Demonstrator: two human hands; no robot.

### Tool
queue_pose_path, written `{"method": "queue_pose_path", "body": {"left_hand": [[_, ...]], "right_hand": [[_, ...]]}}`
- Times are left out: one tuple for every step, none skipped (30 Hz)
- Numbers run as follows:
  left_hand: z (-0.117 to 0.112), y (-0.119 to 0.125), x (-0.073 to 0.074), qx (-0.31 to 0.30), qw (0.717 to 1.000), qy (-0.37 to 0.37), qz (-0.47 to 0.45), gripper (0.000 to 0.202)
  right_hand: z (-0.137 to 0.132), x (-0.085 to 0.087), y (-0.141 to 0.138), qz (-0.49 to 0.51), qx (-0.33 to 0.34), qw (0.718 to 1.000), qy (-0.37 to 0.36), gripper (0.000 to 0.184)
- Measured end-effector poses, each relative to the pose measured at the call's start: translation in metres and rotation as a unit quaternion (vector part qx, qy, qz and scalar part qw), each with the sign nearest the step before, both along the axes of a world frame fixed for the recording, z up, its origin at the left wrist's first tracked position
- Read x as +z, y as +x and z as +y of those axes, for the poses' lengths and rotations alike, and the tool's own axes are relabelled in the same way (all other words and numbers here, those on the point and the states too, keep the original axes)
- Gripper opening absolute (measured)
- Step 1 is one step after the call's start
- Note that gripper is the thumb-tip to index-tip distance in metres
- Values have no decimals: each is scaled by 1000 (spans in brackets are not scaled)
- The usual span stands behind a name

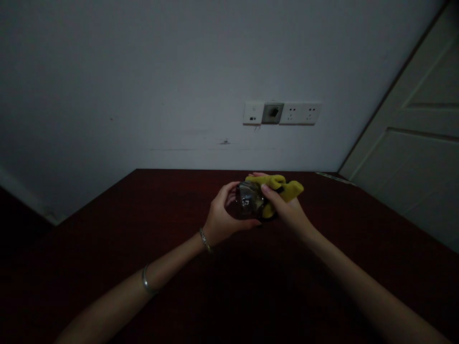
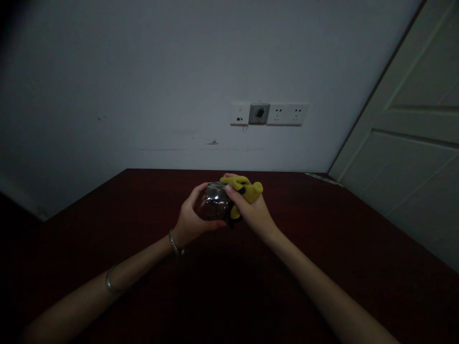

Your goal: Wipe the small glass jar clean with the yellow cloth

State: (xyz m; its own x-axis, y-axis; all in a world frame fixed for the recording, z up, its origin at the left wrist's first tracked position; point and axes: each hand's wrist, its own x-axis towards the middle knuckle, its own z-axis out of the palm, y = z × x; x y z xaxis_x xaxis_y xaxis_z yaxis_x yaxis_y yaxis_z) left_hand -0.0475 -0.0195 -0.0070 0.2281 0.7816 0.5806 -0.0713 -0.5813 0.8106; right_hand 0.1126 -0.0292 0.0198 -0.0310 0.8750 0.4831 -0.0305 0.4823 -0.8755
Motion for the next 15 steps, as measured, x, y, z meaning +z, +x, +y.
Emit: {"method": "queue_pose_path", "body": {"left_hand": [[0,0,-1,4,1000,0,-3,87],[-1,1,-2,4,1000,-2,-5,87],[-1,1,-2,2,1000,-6,-5,87],[-2,1,-2,-2,1000,-11,-5,87],[-2,2,-3,-6,1000,-16,-4,87],[-3,2,-3,-11,1000,-21,-4,87],[-4,2,-3,-14,1000,-25,-4,87],[-4,2,-3,-17,999,-27,-5,86],[-4,2,-3,-19,999,-28,-8,86],[-4,2,-3,-21,999,-27,-9,86],[-4,2,-3,-23,999,-27,-9,86],[-4,2,-3,-23,999,-23,-9,86],[-4,2,-3,-21,1000,-18,-11,87],[-3,3,-3,-19,1000,-11,-13,87],[-3,3,-3,-16,1000,-4,-14,88]], "right_hand": [[0,0,0,-1,-3,1000,3,40],[1,0,0,-1,-6,1000,6,38],[1,0,0,-2,-9,1000,8,37],[1,0,0,-3,-11,1000,9,36],[0,0,0,-5,-12,1000,12,35],[0,0,-1,-7,-14,1000,14,33],[0,0,-1,-10,-16,1000,19,32],[-1,0,-1,-12,-18,999,25,31],[-2,0,-1,-15,-22,999,34,30],[-3,0,-2,-19,-27,998,45,29],[-4,0,-2,-26,-32,997,59,28],[-5,1,-2,-34,-37,996,75,27],[-6,1,-2,-44,-42,994,90,26],[-7,2,-1,-54,-48,992,105,26],[-8,3,-1,-67,-56,989,120,25]]}}
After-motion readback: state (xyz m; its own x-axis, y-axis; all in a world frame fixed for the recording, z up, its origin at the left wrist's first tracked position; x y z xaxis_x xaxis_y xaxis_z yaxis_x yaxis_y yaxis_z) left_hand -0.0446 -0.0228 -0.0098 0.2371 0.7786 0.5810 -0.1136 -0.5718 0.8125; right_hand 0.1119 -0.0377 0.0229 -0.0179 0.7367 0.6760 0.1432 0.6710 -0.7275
